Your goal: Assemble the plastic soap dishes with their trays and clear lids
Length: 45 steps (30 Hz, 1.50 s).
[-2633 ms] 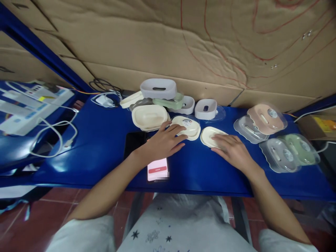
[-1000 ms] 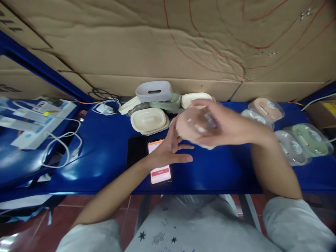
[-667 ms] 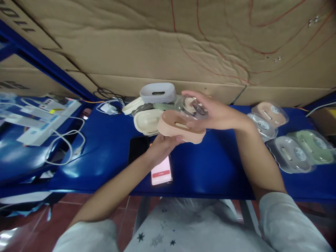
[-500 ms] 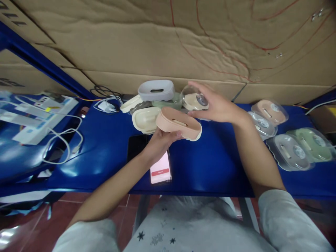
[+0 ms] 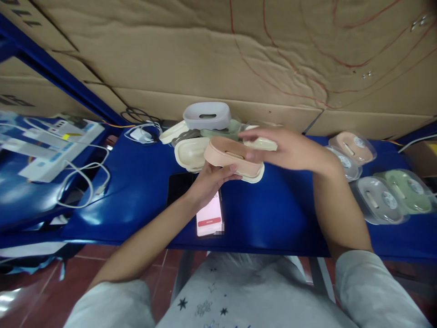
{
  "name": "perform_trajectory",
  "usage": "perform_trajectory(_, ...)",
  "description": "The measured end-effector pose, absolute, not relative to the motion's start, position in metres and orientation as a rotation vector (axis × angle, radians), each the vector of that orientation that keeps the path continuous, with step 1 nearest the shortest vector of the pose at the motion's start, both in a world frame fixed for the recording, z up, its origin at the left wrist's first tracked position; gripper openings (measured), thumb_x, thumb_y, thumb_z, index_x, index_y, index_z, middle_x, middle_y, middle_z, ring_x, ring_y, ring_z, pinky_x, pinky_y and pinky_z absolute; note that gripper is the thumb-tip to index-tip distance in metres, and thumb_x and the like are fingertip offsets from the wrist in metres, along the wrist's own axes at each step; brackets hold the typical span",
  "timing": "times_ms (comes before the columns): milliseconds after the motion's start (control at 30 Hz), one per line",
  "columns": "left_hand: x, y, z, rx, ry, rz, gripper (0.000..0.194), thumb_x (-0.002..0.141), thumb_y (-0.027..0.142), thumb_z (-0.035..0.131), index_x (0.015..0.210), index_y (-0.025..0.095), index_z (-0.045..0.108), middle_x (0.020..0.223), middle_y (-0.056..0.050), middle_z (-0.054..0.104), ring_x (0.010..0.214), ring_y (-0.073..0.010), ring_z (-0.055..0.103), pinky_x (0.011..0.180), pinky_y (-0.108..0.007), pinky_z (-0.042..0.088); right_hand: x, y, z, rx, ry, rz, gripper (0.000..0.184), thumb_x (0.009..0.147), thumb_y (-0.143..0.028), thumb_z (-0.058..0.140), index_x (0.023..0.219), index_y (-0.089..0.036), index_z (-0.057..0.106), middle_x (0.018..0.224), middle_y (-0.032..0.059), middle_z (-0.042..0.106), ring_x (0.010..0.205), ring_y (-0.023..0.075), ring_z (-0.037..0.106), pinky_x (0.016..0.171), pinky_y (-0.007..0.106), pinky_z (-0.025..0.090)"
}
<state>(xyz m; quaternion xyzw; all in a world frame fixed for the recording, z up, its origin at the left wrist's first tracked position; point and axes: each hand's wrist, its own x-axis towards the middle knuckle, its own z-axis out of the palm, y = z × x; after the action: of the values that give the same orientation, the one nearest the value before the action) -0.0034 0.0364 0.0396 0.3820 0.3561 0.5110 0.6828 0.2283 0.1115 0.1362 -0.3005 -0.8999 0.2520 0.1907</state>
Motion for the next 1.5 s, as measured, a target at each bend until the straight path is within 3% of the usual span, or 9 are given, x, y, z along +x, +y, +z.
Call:
perform_trajectory(100,-0.003,0.037,0.038,0.883,0.777,1.159,0.063,0.081,0.042,0.096,0.134,0.025,0.066,0.126,-0.008,0.076,0.118,-0.0289,0.073,0.091,-0.040,0.065,0.213,0.097,0.137,-0.714,-2.681,0.768,0.033,0.103,-0.055,0.067,0.119,-0.029,0.079,0.118,0.0049,0.080,0.104,0.0260,0.074,0.089,0.039,0.056)
perform_trajectory(200,-0.002,0.038,0.039,0.889,0.779,1.174,0.068,0.079,0.043,0.098,0.135,0.026,0.065,0.121,-0.006,0.076,0.111,-0.0264,0.073,0.084,-0.037,0.065,0.209,0.098,0.132,-0.607,-2.672,0.750,0.028,0.109,-0.046,0.059,0.115,-0.024,0.076,0.112,0.0061,0.079,0.098,0.0229,0.071,0.083,0.035,0.050)
perform_trajectory(367,-0.002,0.037,0.040,0.920,0.797,1.163,0.069,0.079,0.042,0.098,0.135,0.025,0.064,0.125,-0.008,0.075,0.111,-0.0277,0.072,0.082,-0.037,0.064,0.219,0.105,0.137,-0.666,-2.610,0.665,0.040,0.113,-0.054,0.048,0.099,-0.026,0.073,0.094,0.0013,0.076,0.083,0.0196,0.065,0.077,0.033,0.046)
perform_trajectory(633,-0.002,0.034,0.042,0.898,0.841,1.145,0.085,0.077,0.038,0.098,0.149,0.030,0.053,0.123,-0.007,0.071,0.108,-0.0262,0.071,0.081,-0.038,0.065,0.256,0.120,0.145,-1.108,-2.458,0.332,0.035,0.107,-0.054,0.054,0.121,-0.033,0.079,0.113,0.0032,0.082,0.103,0.0314,0.074,0.093,0.047,0.058)
perform_trajectory(833,-0.004,0.035,0.043,0.937,0.874,1.149,0.089,0.077,0.038,0.098,0.151,0.029,0.050,0.122,-0.007,0.070,0.107,-0.0260,0.070,0.080,-0.038,0.065,0.266,0.160,0.101,-1.151,-2.557,0.148,0.037,0.103,-0.035,0.055,0.129,-0.023,0.079,0.131,0.0108,0.080,0.121,0.0358,0.073,0.107,0.055,0.058)
perform_trajectory(1033,-0.004,0.033,0.044,0.960,0.861,1.122,0.091,0.077,0.039,0.098,0.153,0.030,0.049,0.124,-0.008,0.071,0.109,-0.0290,0.072,0.079,-0.037,0.064,0.265,0.168,0.088,-1.111,-2.568,0.218,0.041,0.102,-0.038,0.060,0.136,-0.021,0.076,0.142,0.0123,0.075,0.135,0.0385,0.068,0.117,0.060,0.052)
perform_trajectory(1200,-0.003,0.034,0.044,0.955,0.863,1.133,0.091,0.077,0.039,0.098,0.154,0.030,0.048,0.126,-0.008,0.070,0.112,-0.0279,0.070,0.079,-0.036,0.065,0.260,0.152,0.108,-1.087,-2.502,0.292,0.040,0.105,-0.043,0.059,0.137,-0.026,0.074,0.143,0.0106,0.074,0.134,0.0359,0.069,0.117,0.059,0.052)
perform_trajectory(1367,-0.004,0.037,0.042,0.952,0.836,1.167,0.086,0.080,0.046,0.096,0.151,0.029,0.051,0.124,-0.009,0.072,0.111,-0.0285,0.071,0.077,-0.035,0.066,0.235,0.110,0.121,-0.784,-2.560,0.497,0.038,0.108,-0.051,0.062,0.133,-0.026,0.075,0.135,0.0083,0.078,0.126,0.0298,0.073,0.111,0.048,0.057)
perform_trajectory(1500,-0.007,0.038,0.036,1.077,0.757,1.135,0.089,0.081,0.049,0.096,0.155,0.029,0.049,0.123,-0.010,0.074,0.106,-0.0301,0.075,0.082,-0.041,0.067,0.225,0.072,0.104,-0.676,-2.550,0.577,0.030,0.107,-0.042,0.067,0.130,-0.024,0.074,0.134,0.0108,0.074,0.122,0.0267,0.074,0.106,0.042,0.060)
